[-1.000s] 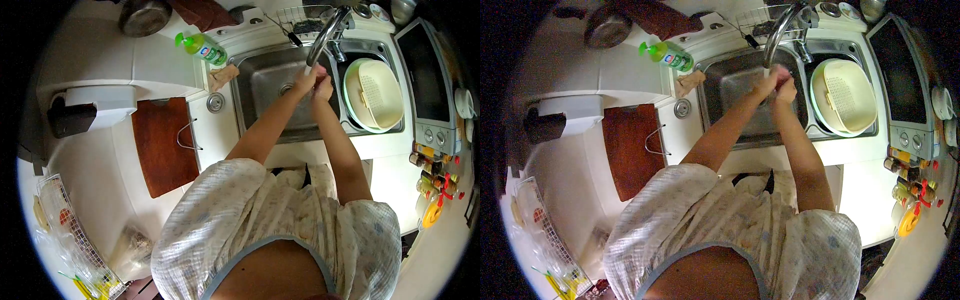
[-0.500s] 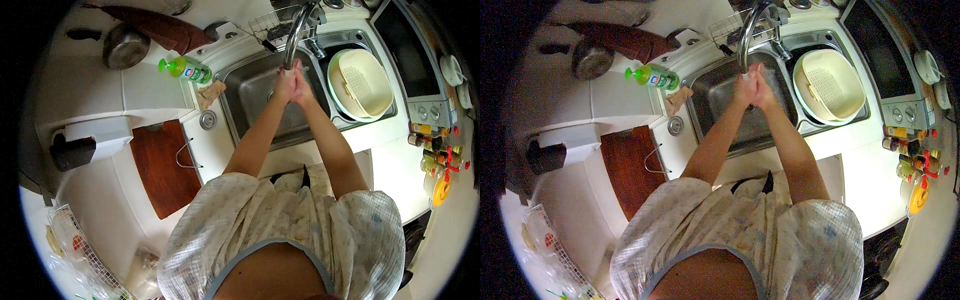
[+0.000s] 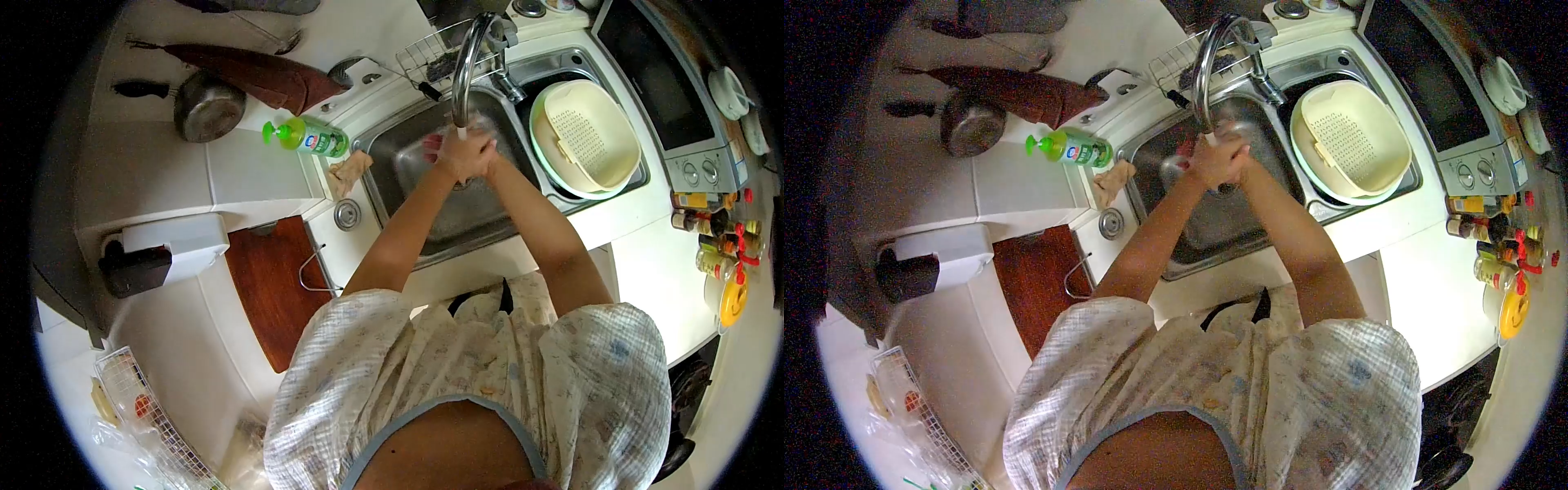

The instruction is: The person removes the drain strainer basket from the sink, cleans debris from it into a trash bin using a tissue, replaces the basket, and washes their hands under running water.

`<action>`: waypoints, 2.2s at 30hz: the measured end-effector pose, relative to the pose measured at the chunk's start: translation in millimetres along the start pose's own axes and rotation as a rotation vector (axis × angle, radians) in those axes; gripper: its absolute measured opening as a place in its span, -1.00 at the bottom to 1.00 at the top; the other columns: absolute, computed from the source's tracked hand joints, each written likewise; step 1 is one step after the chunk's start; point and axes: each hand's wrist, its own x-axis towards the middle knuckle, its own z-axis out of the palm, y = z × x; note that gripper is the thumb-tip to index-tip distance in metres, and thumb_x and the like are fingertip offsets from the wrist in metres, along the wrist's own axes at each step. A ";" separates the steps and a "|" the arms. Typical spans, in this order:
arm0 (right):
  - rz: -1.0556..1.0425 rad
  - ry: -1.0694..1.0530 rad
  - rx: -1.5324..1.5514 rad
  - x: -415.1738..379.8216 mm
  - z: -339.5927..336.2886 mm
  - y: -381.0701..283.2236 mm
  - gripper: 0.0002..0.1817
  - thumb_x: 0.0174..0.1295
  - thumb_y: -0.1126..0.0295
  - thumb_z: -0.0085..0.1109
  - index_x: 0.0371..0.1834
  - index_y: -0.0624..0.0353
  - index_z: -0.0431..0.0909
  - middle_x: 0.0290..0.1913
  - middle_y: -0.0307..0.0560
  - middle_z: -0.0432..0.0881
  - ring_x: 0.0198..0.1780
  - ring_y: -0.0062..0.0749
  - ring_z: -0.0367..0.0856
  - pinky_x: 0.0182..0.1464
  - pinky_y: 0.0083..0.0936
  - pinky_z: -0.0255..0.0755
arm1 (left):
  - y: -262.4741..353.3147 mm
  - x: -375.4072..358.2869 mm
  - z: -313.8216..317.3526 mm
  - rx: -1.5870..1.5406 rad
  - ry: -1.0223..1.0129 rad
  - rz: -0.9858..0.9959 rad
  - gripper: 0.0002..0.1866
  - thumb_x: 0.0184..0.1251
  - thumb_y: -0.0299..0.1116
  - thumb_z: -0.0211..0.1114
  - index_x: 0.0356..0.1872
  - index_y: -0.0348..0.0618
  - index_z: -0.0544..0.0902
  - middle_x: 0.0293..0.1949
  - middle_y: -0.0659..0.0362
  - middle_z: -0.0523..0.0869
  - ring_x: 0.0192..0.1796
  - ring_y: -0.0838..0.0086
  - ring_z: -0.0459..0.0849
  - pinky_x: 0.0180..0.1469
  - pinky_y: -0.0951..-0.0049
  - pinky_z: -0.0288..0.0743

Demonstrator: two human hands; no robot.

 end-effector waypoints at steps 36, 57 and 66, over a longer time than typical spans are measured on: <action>-0.063 0.567 0.085 -13.8 -61.1 -100.2 -0.50 0.17 0.05 0.12 0.12 0.05 0.39 0.01 -0.21 0.49 -0.02 -0.40 0.43 0.04 -0.32 0.30 | -4.4 0.3 47.1 -2.435 0.527 -0.867 -0.61 0.47 -0.33 -0.11 0.10 -0.51 0.33 0.20 -0.22 0.38 0.28 -0.01 0.35 0.41 0.09 0.17; 0.319 -0.269 -1.873 -137.1 -67.6 102.5 -0.67 0.13 0.26 0.11 -0.07 0.16 0.58 -0.09 0.11 0.61 0.01 -0.12 0.55 -0.03 -0.20 0.43 | -35.4 -184.3 78.8 -0.432 -0.851 -0.611 -0.22 0.34 0.26 -0.15 0.34 -0.22 0.26 0.39 0.00 0.20 0.40 0.17 0.18 0.40 0.23 -0.01; -0.524 0.280 -1.310 -209.9 116.0 -60.4 -0.73 0.19 0.34 0.06 -0.10 0.18 0.58 -0.17 0.12 0.64 -0.20 -0.06 0.63 -0.12 -0.27 0.49 | -8.0 -181.6 -139.4 -0.932 -0.233 -0.326 -0.36 0.37 0.16 -0.03 0.24 -0.14 0.43 0.23 0.13 0.46 0.29 0.27 0.37 0.32 0.27 0.15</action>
